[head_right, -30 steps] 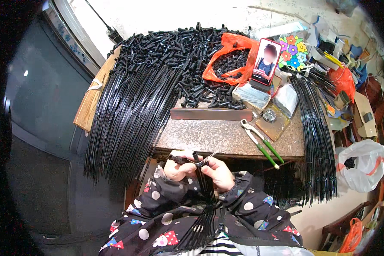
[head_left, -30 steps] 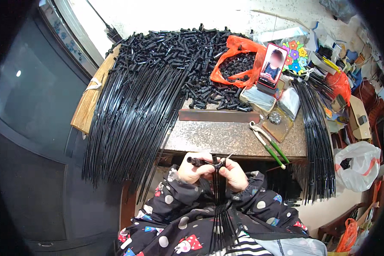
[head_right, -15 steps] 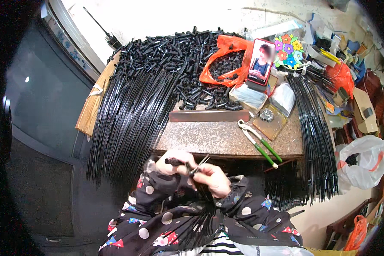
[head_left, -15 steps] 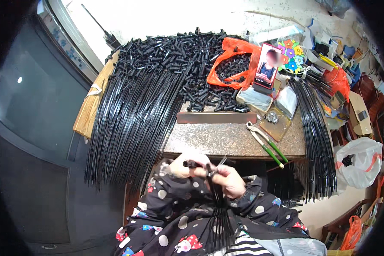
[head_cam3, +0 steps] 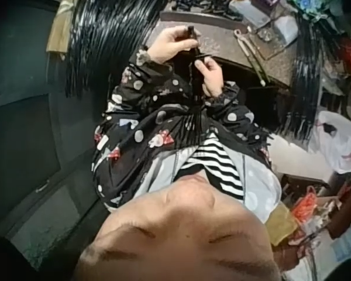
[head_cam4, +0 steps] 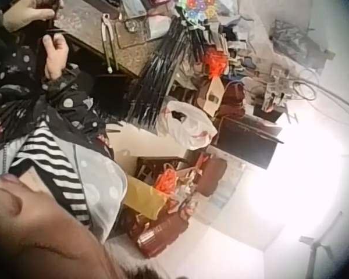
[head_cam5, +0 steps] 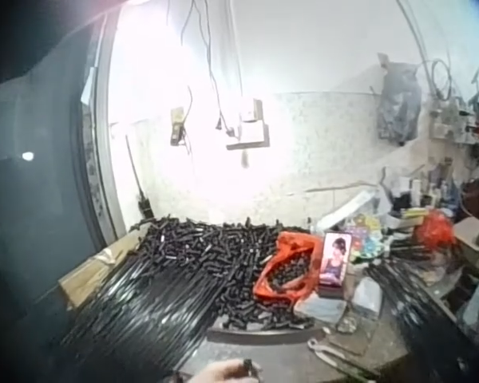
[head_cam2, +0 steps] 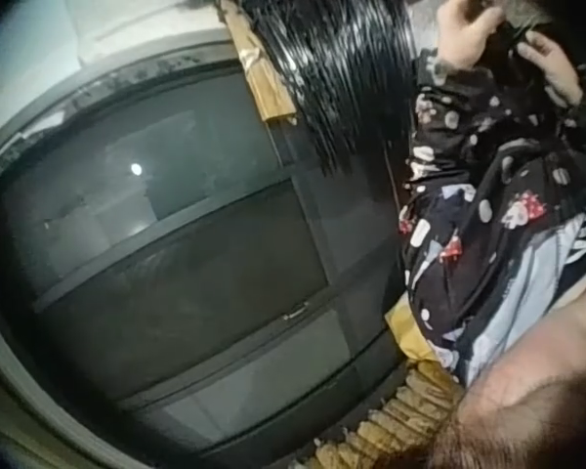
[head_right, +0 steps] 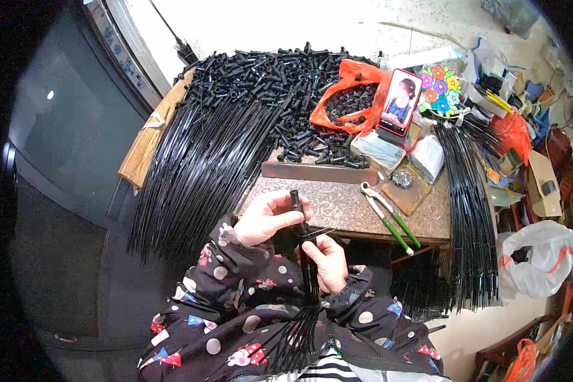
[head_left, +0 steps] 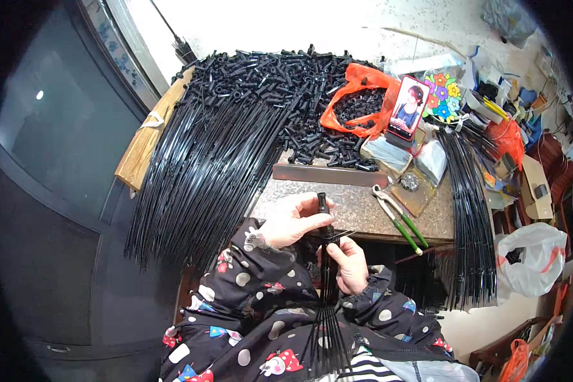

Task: Assembling connectors or caps onto black cables using hand tools at a workbench.

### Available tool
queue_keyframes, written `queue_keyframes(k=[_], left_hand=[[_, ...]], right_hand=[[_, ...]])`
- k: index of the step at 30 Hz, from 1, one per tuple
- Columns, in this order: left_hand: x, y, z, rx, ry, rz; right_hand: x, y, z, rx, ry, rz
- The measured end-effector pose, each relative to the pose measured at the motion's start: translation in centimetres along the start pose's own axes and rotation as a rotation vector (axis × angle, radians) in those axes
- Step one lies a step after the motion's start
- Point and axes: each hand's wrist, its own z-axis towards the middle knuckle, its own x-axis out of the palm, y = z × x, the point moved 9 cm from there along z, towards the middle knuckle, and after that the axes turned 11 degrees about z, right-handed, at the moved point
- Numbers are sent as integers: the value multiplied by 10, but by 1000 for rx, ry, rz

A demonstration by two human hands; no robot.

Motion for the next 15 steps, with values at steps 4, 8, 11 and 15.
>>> queue_keyframes(k=[4, 8, 11, 15], left_hand=[[-2, -9, -4, 98, -2, -37], [-3, -10, -6, 113, 8, 141], [-4, -6, -2, 107, 18, 177], [-6, -6, 2, 147, 29, 122]], right_hand=[[5, -2, 2, 52, 22, 15], [7, -6, 2, 76, 21, 25], [6, -6, 3, 83, 12, 22], [8, -8, 4, 116, 59, 42]])
